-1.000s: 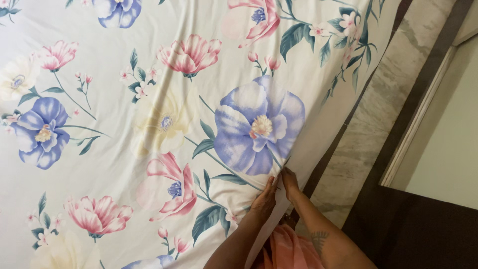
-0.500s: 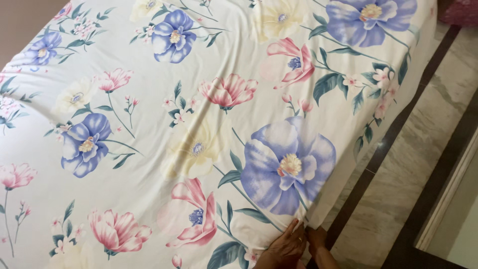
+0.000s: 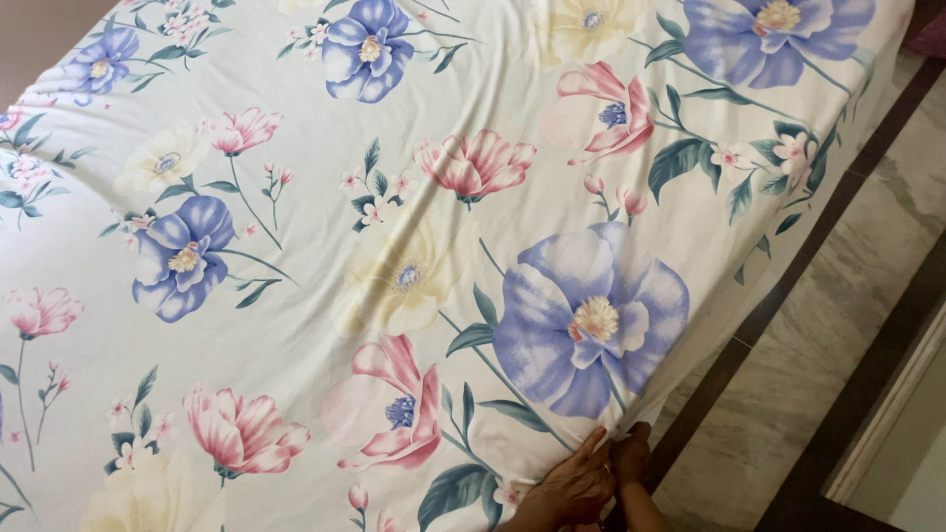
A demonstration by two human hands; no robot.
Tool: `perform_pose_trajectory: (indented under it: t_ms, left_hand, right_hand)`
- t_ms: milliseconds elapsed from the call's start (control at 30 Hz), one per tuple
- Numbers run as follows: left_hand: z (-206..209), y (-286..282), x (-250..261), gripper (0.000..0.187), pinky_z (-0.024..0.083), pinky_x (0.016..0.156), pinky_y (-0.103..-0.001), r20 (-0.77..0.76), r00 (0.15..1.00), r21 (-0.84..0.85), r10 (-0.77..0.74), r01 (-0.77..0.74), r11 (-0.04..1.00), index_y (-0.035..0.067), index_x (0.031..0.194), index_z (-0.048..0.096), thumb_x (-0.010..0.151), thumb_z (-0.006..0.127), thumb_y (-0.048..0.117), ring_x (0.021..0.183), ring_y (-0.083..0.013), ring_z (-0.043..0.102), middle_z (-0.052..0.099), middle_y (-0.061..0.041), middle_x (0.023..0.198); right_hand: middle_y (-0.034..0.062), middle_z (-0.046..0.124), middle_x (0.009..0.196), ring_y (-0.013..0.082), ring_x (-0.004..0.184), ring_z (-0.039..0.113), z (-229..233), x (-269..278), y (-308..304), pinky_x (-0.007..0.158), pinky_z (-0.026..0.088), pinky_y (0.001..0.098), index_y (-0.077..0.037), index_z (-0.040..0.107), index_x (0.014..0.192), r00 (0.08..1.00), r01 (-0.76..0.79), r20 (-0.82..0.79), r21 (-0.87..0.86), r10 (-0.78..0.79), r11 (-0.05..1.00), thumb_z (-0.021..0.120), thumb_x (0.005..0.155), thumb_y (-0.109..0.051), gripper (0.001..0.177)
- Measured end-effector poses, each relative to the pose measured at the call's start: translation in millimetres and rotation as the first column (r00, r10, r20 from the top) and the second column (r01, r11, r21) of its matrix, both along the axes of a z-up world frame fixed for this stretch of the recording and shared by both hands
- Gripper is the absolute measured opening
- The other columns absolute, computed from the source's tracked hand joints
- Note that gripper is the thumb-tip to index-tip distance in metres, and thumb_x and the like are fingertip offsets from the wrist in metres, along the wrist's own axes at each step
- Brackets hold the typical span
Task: The person tucks the edges of a floral patterned bedsheet under the mattress of a wooden bed by hand, smoothing the surface while moving around the perimeter.
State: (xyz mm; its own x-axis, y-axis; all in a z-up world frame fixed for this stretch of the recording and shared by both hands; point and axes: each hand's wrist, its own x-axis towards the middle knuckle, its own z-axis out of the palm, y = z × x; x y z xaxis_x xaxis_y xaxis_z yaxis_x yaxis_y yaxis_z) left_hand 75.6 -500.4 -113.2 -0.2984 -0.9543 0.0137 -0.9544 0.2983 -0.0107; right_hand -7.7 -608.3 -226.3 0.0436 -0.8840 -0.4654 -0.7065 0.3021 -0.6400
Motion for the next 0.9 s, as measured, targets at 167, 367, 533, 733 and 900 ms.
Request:
perform_pose_trajectory:
  t_ms: [167,367,533,733,900]
  left_hand:
    - [1,1,2,0.027,0.017,0.137,-0.055,-0.032,0.999,-0.022,0.023,-0.024,0.999,0.008,0.103,0.073,0.099,0.050,0.022,0.132,-0.0323,0.062,0.074,-0.016,0.110]
    - [16,-2,4,0.044,0.020,0.130,-0.053,-0.153,0.988,-0.093,0.020,-0.034,0.995,0.004,0.129,0.066,0.094,0.052,0.026,0.144,-0.0335,0.052,0.064,-0.021,0.141]
    - [19,-2,7,0.049,0.021,0.131,-0.051,-0.248,0.968,-0.048,0.027,-0.040,0.998,0.004,0.135,0.063,0.091,0.057,0.025,0.147,-0.0350,0.048,0.058,-0.022,0.147]
    - [42,-7,6,0.053,0.019,0.133,-0.051,-0.351,0.933,-0.028,0.081,-0.097,0.995,0.004,0.146,0.057,0.095,0.058,0.018,0.156,-0.0327,0.036,0.048,-0.019,0.158]
    - [76,-28,18,0.066,0.019,0.125,-0.052,-0.228,0.947,0.057,0.228,-0.221,0.974,0.005,0.147,0.053,0.081,0.058,0.013,0.156,-0.0293,0.026,0.032,-0.014,0.167]
  right_hand:
    - [0.0184,0.070,0.109,0.0340,0.094,0.068,-8,1,3,0.084,0.055,0.0456,-0.002,0.058,0.120,0.861,0.162,0.398,0.376,-0.317,0.912,0.061,0.090,-0.011,0.032]
    - [0.0154,0.071,0.108,0.0313,0.092,0.068,-9,-39,40,0.082,0.055,0.0437,-0.005,0.057,0.123,0.579,-0.067,0.470,0.842,-0.666,0.536,0.057,0.093,-0.016,0.032]
    - [0.0129,0.071,0.108,0.0291,0.090,0.068,-32,-23,18,0.080,0.055,0.0422,-0.006,0.057,0.124,0.649,-0.120,0.468,0.841,-0.600,0.527,0.053,0.096,-0.020,0.032]
    - [0.0098,0.072,0.107,0.0264,0.088,0.068,-31,-23,-32,0.079,0.055,0.0402,-0.009,0.057,0.127,0.801,-0.062,0.481,0.658,-0.356,0.751,0.049,0.099,-0.025,0.033]
    - [0.0081,0.058,0.122,0.0235,0.109,0.058,-6,-23,-14,0.090,0.050,0.0386,-0.006,0.049,0.138,0.630,-0.116,0.640,0.638,-0.440,0.762,0.044,0.109,-0.043,0.047]
